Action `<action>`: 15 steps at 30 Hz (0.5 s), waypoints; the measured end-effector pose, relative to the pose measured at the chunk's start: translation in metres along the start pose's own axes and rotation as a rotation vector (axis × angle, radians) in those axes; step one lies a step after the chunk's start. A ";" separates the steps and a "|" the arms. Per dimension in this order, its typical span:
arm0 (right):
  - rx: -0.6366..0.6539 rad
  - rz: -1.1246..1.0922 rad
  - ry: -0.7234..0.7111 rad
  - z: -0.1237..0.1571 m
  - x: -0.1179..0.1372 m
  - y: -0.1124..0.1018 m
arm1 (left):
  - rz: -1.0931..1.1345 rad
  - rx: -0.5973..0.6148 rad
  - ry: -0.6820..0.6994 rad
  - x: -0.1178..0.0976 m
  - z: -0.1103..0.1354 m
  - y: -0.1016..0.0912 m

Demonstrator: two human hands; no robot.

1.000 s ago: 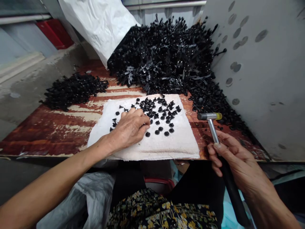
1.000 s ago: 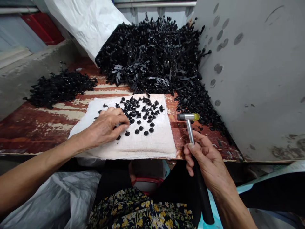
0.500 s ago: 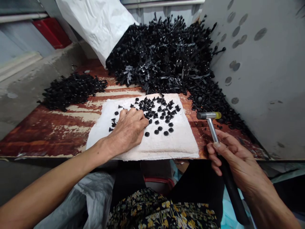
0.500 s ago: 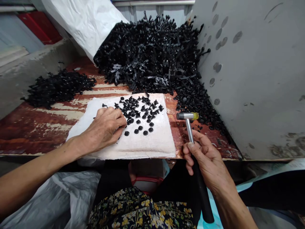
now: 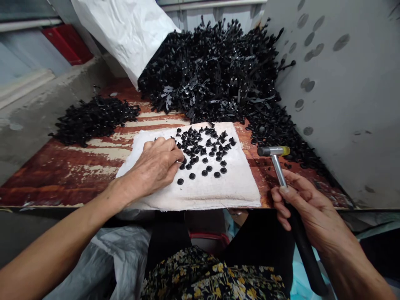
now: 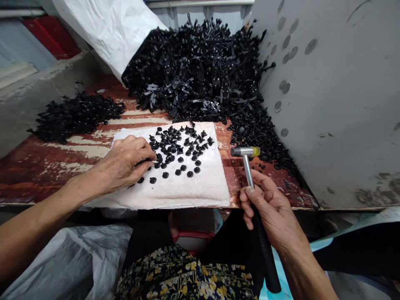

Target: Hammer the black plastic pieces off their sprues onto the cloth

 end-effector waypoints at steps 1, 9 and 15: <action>-0.001 -0.001 0.002 0.000 0.000 0.000 | -0.005 0.008 -0.004 0.001 0.001 0.002; 0.005 0.009 0.004 0.002 0.001 0.001 | 0.009 0.024 0.002 -0.003 0.002 0.007; 0.018 0.003 0.005 0.002 0.002 0.005 | 0.008 0.005 0.014 -0.001 0.009 0.005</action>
Point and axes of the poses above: each hand's wrist, its own z-axis away from the middle knuckle, its own y-axis out of the palm, x = y × z, the point moved 7 cm from there along -z, towards the middle knuckle, and after that the axes turned 12 degrees about -z, right-handed, at the moved point
